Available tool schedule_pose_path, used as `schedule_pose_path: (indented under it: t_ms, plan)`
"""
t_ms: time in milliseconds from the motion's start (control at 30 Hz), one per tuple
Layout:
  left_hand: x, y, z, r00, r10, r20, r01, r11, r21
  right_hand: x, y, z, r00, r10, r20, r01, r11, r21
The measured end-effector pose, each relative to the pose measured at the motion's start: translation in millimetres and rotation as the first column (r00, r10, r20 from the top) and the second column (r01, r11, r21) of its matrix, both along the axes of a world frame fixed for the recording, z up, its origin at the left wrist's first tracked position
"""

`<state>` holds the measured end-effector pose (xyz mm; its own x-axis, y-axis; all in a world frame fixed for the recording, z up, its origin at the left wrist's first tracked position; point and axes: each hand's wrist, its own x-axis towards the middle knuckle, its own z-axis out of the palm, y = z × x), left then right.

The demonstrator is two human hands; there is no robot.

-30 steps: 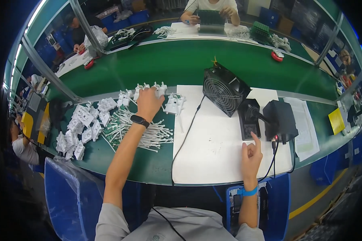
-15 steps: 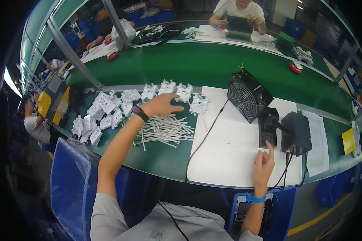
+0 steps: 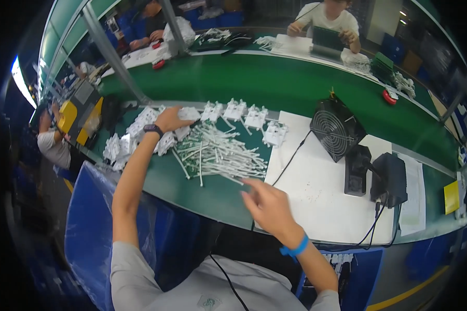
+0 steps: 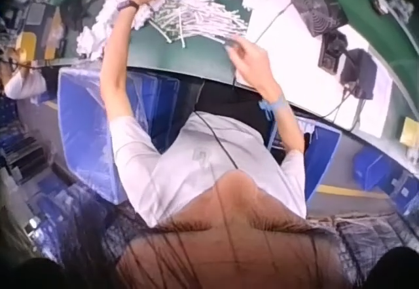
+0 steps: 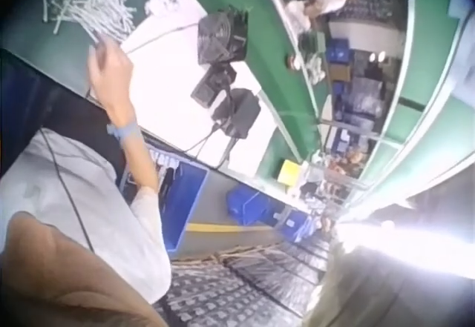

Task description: Soldering electrical components onto a circuit board on an assembly line.

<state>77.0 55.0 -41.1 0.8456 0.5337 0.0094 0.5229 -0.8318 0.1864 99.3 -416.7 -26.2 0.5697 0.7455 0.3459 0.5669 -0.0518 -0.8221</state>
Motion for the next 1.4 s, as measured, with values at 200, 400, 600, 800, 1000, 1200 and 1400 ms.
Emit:
schedule_pose_path:
  t_ms: [200,400,600,800,1000,1200,1400]
  plan:
    - [5.6,-24.3,15.9,1.0,-0.007,0.03,0.0,0.973,0.23,0.0,126.3,-32.6,0.956,0.024,0.293,-0.045,0.997,0.066]
    - [-13.2,-45.0,32.1,0.979,-0.129,0.158,0.064,0.93,0.362,20.4,206.5,-41.0,0.737,-0.206,0.643,0.174,0.978,0.113]
    - [-37.8,-53.1,23.7,0.882,-0.137,0.451,0.111,0.99,0.085,22.2,223.4,-49.6,0.671,-0.197,0.714,0.345,0.937,-0.065]
    - [-49.6,-46.6,35.5,0.827,0.129,0.547,0.057,0.949,-0.311,27.3,227.9,-51.9,0.761,-0.245,0.601,0.295,0.955,0.015]
    - [-47.5,-61.1,51.1,0.791,0.277,0.545,0.132,0.793,-0.594,32.4,219.9,-41.2,0.954,-0.256,0.157,0.231,0.959,0.162]
    - [-44.6,-80.8,77.4,0.787,0.434,0.439,0.162,0.541,-0.825,29.1,212.7,-63.4,0.793,-0.165,0.587,0.142,0.986,0.085]
    - [-53.8,-80.3,75.6,0.804,0.415,0.426,0.245,0.421,-0.873,33.0,215.0,-68.9,0.783,-0.179,0.595,0.134,0.984,0.119]
